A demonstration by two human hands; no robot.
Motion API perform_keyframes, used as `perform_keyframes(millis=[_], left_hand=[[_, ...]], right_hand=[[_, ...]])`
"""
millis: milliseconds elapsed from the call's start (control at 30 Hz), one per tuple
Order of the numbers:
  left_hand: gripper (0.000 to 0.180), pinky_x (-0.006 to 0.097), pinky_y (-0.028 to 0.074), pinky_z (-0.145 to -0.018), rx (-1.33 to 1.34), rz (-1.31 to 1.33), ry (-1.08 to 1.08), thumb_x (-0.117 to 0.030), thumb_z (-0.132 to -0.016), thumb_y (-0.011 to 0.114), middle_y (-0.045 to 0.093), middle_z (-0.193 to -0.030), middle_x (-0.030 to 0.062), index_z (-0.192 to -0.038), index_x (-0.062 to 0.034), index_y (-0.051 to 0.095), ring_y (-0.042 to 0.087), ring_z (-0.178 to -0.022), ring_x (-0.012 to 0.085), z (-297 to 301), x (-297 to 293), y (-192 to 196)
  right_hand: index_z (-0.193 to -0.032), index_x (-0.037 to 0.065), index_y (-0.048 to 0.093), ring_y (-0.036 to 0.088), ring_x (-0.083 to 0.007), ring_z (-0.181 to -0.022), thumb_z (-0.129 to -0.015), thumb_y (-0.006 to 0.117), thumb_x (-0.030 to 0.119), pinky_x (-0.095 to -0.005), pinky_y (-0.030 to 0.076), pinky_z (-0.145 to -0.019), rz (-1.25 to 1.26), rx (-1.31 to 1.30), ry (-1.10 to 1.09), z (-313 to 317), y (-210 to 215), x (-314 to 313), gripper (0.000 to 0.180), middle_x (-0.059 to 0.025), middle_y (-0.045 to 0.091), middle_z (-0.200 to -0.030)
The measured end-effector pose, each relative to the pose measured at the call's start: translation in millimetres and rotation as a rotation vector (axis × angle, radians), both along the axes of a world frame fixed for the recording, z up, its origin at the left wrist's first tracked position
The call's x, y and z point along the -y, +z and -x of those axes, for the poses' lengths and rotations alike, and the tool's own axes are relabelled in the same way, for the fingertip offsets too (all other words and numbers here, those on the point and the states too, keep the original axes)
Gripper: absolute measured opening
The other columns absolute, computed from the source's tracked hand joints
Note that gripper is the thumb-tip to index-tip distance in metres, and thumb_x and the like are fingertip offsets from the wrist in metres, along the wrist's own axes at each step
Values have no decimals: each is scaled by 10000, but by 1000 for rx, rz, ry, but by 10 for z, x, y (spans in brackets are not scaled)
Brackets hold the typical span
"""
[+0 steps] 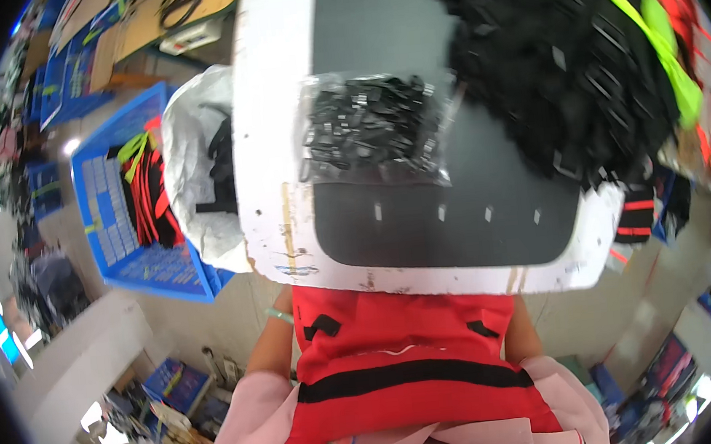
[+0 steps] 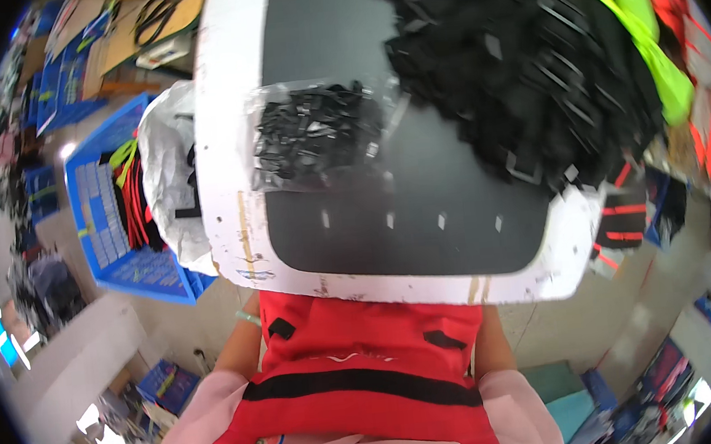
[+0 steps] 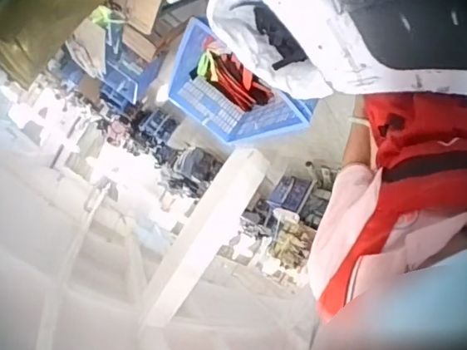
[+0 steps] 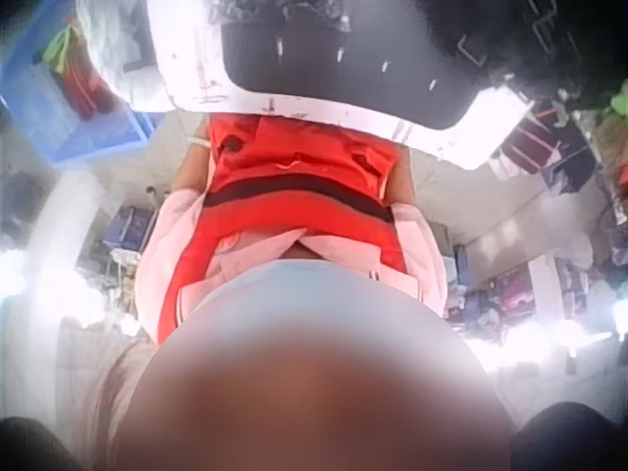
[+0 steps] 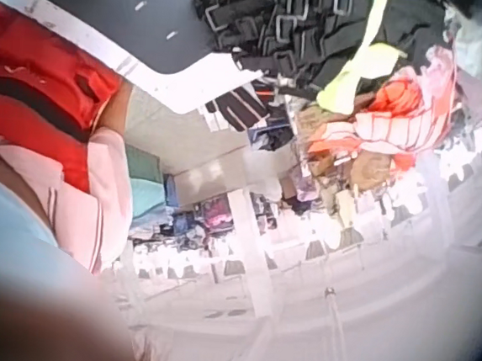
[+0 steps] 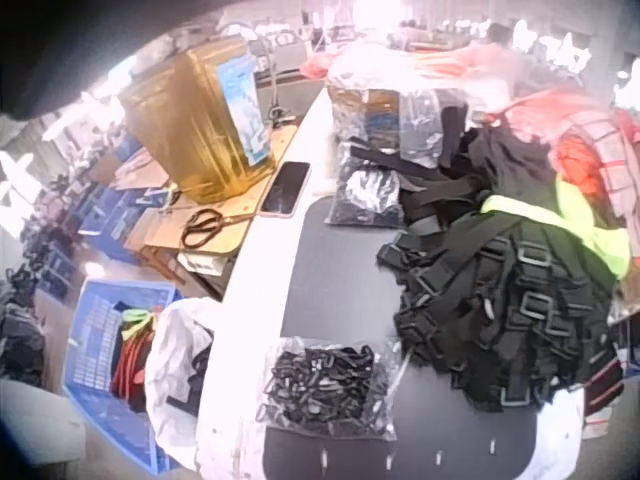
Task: Assemble fabric panels and attach plastic buckles to nylon straps for life jackets in a factory setting.
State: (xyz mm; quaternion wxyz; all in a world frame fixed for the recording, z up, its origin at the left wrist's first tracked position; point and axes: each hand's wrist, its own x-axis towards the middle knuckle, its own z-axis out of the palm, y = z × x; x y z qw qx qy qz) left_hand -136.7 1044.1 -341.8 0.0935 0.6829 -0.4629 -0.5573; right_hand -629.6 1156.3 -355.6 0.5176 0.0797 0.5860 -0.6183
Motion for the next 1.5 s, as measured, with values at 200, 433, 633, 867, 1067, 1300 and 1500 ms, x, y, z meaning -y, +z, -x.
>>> perform_keyframes(millis=[200, 433, 633, 867, 1067, 1300, 1500], left_hand=[[402, 370, 409, -937, -37, -1, -147, -259, -880, 533, 586, -1178, 165, -1189, -2, 549, 551, -1095, 279, -119, 242, 248], [270, 438, 470, -783, 334, 223, -943, -215, -868, 511, 605, -971, 253, -1011, -7, 606, 575, -911, 410, 527, 703, 1417], [248, 448, 466, -736, 421, 270, -948, -218, -894, 493, 621, -901, 212, -977, -18, 613, 589, -863, 383, 696, 652, 2059], [265, 404, 469, -729, 71, 286, -893, -239, -881, 551, 629, -903, 178, -1000, -11, 615, 597, -831, 358, 1374, 746, 2686], [319, 367, 452, -833, -87, 399, -1067, -247, -891, 544, 604, -1033, 168, -1100, -9, 579, 573, -962, 326, 1887, 731, 2635], [292, 336, 472, -807, -313, 438, -949, -216, -896, 537, 614, -1035, 155, -1093, -5, 581, 601, -926, 291, 2171, 809, 2594], [284, 267, 472, -743, -815, 182, -200, -205, -940, 501, 648, -962, 89, -1056, 34, 601, 604, -855, 144, 2650, 1064, 2341]], right_hand=[[-1211, 70, 490, 623, -173, -894, -950, 449, 309, -288, 526, -763, -114, -77, -171, 786, 490, -288, 356, -67, 602, -1132], [-1033, 31, 522, 607, -129, -726, -917, 518, 258, -256, 498, -553, 0, -473, -507, 442, 1557, 234, 255, -57, 624, -887], [-1013, 31, 508, 596, -137, -642, -891, 579, 298, -238, 475, -496, -123, -709, -294, 609, 1527, -3, 302, -76, 628, -833], [-858, 7, 600, 533, -90, -602, -882, 600, 240, -235, 440, -579, -212, -1206, 265, 692, 2703, 374, 234, -30, 586, -678], [-1051, 39, 590, 530, -122, -663, -804, 683, 236, -251, 449, -630, 128, -1560, 88, 401, 2857, 1890, 329, -63, 558, -848], [-1056, -2, 547, 477, -95, -629, -774, 687, 146, -222, 431, -615, 256, -1334, 94, 233, 2719, 2078, 348, -41, 530, -813], [-1062, 42, 495, 591, -99, -780, -837, 616, 69, -246, 491, -699, 493, -490, 475, -652, 2407, 1385, 257, -27, 586, -897]])
